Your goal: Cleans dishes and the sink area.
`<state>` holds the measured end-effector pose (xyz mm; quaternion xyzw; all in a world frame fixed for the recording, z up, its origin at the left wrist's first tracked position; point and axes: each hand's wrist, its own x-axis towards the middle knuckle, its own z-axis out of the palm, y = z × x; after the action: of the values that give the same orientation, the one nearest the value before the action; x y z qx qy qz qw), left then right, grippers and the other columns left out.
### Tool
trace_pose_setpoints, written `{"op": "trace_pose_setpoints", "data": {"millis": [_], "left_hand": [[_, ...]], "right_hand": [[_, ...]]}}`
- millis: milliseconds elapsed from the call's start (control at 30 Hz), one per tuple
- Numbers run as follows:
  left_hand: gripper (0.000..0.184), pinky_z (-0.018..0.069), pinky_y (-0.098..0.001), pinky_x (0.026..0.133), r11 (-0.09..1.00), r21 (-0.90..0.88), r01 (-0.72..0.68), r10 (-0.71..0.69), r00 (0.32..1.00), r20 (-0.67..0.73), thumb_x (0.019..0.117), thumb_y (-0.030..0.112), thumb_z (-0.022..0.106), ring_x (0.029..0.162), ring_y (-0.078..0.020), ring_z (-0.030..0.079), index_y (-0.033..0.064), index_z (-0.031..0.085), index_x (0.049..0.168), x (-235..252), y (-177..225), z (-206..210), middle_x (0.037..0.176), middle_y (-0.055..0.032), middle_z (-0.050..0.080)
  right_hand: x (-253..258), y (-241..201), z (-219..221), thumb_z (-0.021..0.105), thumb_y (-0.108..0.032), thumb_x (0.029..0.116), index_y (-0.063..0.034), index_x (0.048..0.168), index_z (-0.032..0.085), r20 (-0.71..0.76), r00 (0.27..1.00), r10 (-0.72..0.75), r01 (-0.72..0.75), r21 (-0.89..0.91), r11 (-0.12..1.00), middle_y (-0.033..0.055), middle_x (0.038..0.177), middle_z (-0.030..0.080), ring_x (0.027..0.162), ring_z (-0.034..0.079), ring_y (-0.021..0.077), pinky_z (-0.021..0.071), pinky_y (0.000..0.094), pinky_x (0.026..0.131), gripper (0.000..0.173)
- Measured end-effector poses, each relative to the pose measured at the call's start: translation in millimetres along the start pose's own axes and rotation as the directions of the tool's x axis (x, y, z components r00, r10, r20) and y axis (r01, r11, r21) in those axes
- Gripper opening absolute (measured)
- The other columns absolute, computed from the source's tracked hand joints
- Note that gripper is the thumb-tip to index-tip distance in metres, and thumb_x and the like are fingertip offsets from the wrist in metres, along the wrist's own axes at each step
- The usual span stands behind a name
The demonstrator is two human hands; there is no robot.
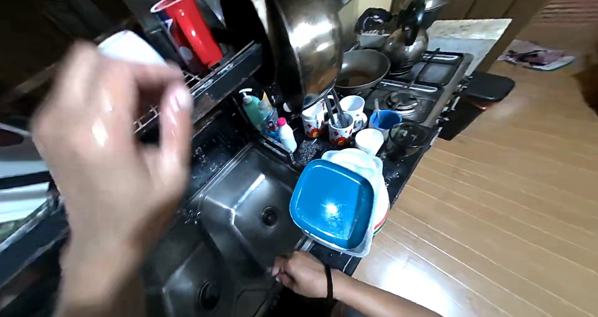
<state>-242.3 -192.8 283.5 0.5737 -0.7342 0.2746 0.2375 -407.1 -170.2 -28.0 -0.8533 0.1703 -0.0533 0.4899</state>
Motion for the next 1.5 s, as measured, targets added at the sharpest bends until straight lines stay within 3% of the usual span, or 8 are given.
{"op": "trace_pose_setpoints", "data": {"millis": [133,267,333,533,800,1033,1233,1500], "left_hand": [[0.039,0.0585,-0.0430,0.076,0.953,-0.301,-0.027,0.126,0.940,0.316,0.1023,0.039,0.052,0.090,-0.0266,0.071,0.0086,0.076,0.111,-91,41,74,0.099,-0.0128,0.073],[0.052,0.0480,-0.0515,0.107,0.782,-0.185,0.595,-0.124,0.440,0.890,0.1036,0.032,0.060,0.124,-0.0370,0.061,0.0004,0.054,0.144,-135,34,168,0.138,-0.0243,0.058],[0.055,0.0479,-0.0493,0.108,0.607,-0.178,0.775,-0.206,0.370,0.906,0.1054,0.030,0.057,0.124,-0.0349,0.062,-0.0006,0.045,0.149,-153,41,196,0.139,-0.0241,0.059],[0.054,0.0415,-0.0488,0.114,0.351,-0.260,0.900,-0.285,0.367,0.886,0.1113,0.032,0.042,0.133,-0.0344,0.055,-0.0017,0.038,0.154,-167,73,208,0.143,-0.0266,0.055],[0.040,0.0533,-0.0424,0.100,0.227,-0.246,0.942,-0.543,0.332,0.771,0.1085,0.018,0.049,0.114,-0.0309,0.066,-0.0072,0.053,0.139,-252,-13,170,0.132,-0.0269,0.061],[0.043,0.0476,-0.0471,0.108,-0.003,0.005,1.000,-0.653,-0.006,0.757,0.1095,0.020,0.047,0.123,-0.0361,0.062,-0.0078,0.051,0.142,-377,-27,108,0.134,-0.0286,0.060],[0.044,0.0434,-0.0503,0.113,0.010,0.147,0.989,-0.677,-0.102,0.729,0.1090,0.029,0.048,0.131,-0.0333,0.057,0.0004,0.056,0.142,-437,3,78,0.140,-0.0213,0.059],[0.040,0.0382,-0.0516,0.117,0.119,0.056,0.991,-0.715,0.047,0.697,0.1097,0.025,0.045,0.136,-0.0365,0.052,0.0027,0.061,0.138,-467,17,39,0.142,-0.0212,0.059]], "right_hand": [[-16,2,-6,0.059,-0.011,0.0998,-0.0002,0.116,0.070,-0.195,0.977,-0.084,0.087,0.007,0.996,0.0227,0.107,0.070,0.096,0.069,0.0390,0.0553,0.0560,0.085,0.022],[-40,6,-27,0.061,-0.012,0.0989,0.0001,0.110,0.072,-0.414,0.895,-0.166,0.163,-0.044,0.986,0.0197,0.100,0.070,0.088,0.071,0.0336,0.0585,0.0491,0.078,0.020],[-48,9,-39,0.060,-0.013,0.0994,-0.0006,0.110,0.072,-0.466,0.875,-0.134,0.122,-0.056,0.991,0.0180,0.099,0.070,0.089,0.071,0.0313,0.0585,0.0475,0.079,0.020],[-50,17,-43,0.058,-0.018,0.0997,-0.0032,0.110,0.074,-0.588,0.806,-0.069,0.042,-0.060,0.997,0.0131,0.098,0.073,0.087,0.072,0.0238,0.0599,0.0402,0.079,0.024],[-34,17,-26,0.056,-0.022,0.0992,-0.0048,0.108,0.075,-0.548,0.822,-0.154,0.101,-0.126,0.987,0.0077,0.097,0.074,0.087,0.071,0.0130,0.0592,0.0280,0.081,0.027],[-16,3,-1,0.055,-0.027,0.0988,-0.0055,0.106,0.075,-0.440,0.876,-0.197,0.141,-0.157,0.977,0.0069,0.096,0.075,0.086,0.071,0.0088,0.0578,0.0228,0.081,0.030],[10,-5,30,0.065,-0.023,0.0979,-0.0020,0.129,0.067,-0.005,0.995,0.096,-0.093,-0.268,0.959,0.0227,0.120,0.069,0.111,0.068,0.0406,0.0536,0.0575,0.096,0.038],[35,-11,78,0.069,-0.024,0.0959,0.0068,0.133,0.062,0.137,0.977,0.163,-0.094,-0.409,0.908,0.0381,0.138,0.053,0.130,0.048,0.0582,0.0390,0.0676,0.108,0.048]]}}
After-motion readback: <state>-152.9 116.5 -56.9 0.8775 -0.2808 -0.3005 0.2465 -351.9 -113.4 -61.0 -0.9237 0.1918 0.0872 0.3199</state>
